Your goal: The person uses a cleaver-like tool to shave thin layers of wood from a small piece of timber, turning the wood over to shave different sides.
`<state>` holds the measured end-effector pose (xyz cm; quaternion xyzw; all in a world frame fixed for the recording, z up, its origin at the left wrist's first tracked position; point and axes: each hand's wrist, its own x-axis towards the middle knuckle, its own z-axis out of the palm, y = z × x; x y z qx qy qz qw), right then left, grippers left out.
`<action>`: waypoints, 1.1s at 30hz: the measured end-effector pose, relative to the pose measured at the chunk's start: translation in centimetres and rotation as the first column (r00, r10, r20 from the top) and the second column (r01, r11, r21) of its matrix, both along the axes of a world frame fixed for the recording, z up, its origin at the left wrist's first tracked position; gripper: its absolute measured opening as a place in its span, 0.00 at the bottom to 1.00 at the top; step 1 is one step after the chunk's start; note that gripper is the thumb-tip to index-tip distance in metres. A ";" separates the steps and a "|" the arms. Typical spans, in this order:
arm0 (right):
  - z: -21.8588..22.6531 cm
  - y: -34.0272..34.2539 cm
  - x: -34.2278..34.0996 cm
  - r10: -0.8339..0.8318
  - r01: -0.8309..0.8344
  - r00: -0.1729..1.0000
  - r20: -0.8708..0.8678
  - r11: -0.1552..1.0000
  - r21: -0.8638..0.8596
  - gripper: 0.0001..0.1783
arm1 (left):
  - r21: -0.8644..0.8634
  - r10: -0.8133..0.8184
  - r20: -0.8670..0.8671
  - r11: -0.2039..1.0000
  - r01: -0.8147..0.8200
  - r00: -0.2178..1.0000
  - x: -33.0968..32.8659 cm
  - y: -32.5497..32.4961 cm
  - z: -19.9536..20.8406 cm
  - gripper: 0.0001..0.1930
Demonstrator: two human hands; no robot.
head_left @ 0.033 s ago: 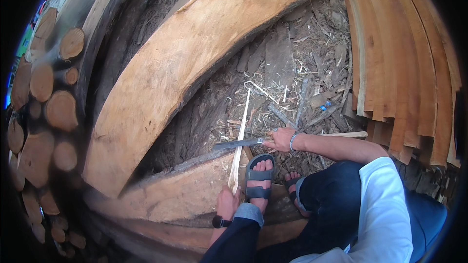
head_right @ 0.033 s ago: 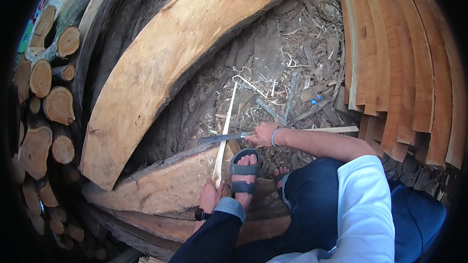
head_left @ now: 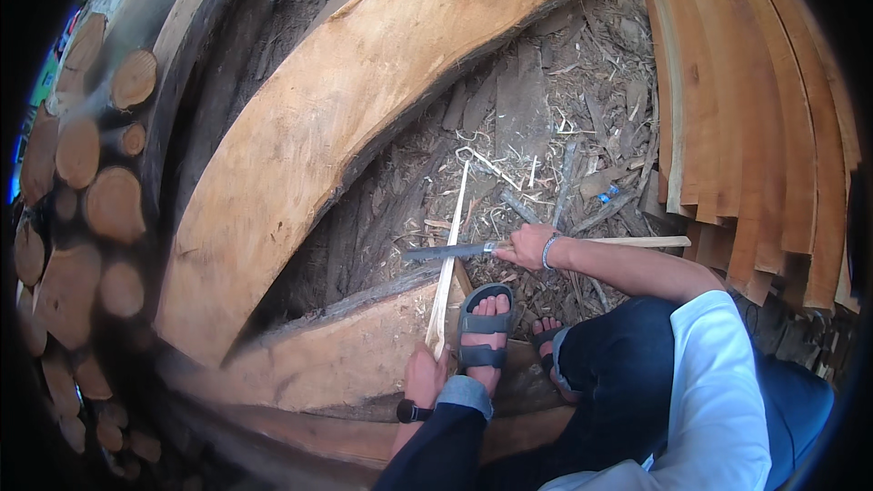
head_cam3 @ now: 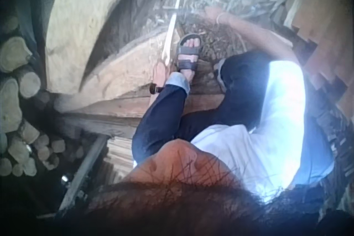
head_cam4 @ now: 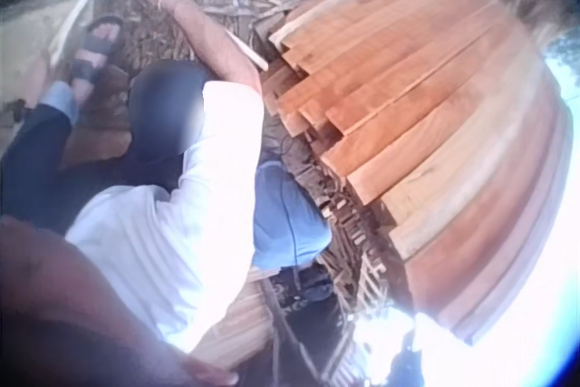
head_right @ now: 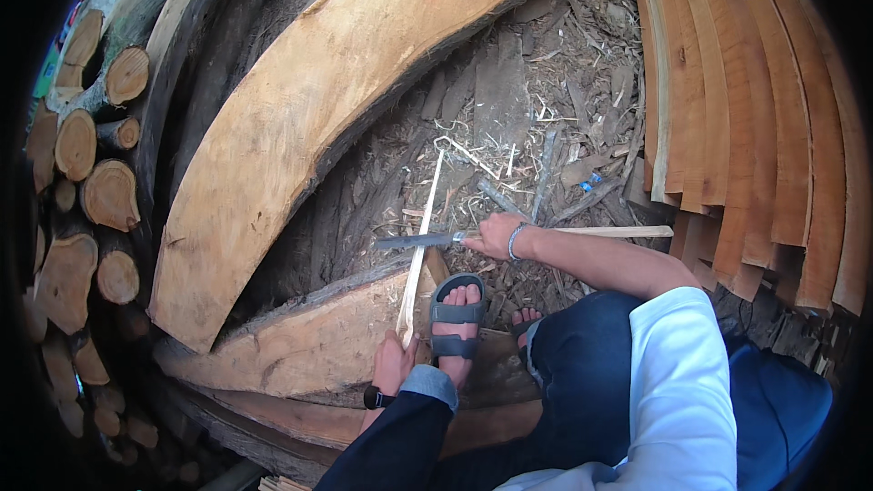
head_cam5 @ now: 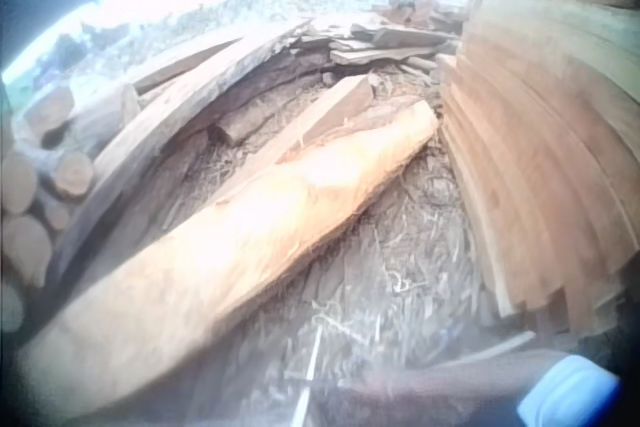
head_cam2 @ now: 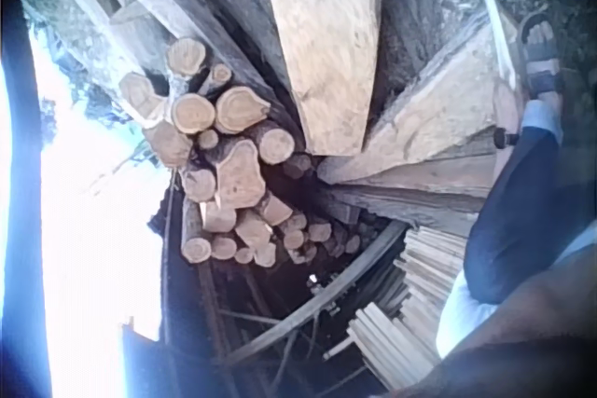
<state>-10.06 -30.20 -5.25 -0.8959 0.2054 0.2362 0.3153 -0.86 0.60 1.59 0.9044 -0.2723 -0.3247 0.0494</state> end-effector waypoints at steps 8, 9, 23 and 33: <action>-3.2 2.4 -0.9 0.070 -0.059 0.985 0.160 0.996 -0.068 0.41 | 0.022 0.009 -0.030 1.000 -0.008 1.000 -0.1 -0.6 0.5 0.25; -3.4 1.7 -0.8 0.027 -0.022 0.994 0.108 0.998 -0.053 0.41 | 0.028 0.014 -0.039 1.000 -0.013 0.999 -0.2 -0.2 0.5 0.25; -1.0 -0.7 1.0 -0.073 0.073 0.997 -0.027 0.997 0.029 0.40 | -0.012 0.042 -0.070 0.999 -0.043 0.997 0.5 -0.6 0.7 0.25; -0.8 2.9 0.6 0.094 -0.092 0.993 0.068 0.995 -0.028 0.42 | -0.171 0.084 -0.208 0.978 -0.120 0.975 1.6 1.1 -2.5 0.26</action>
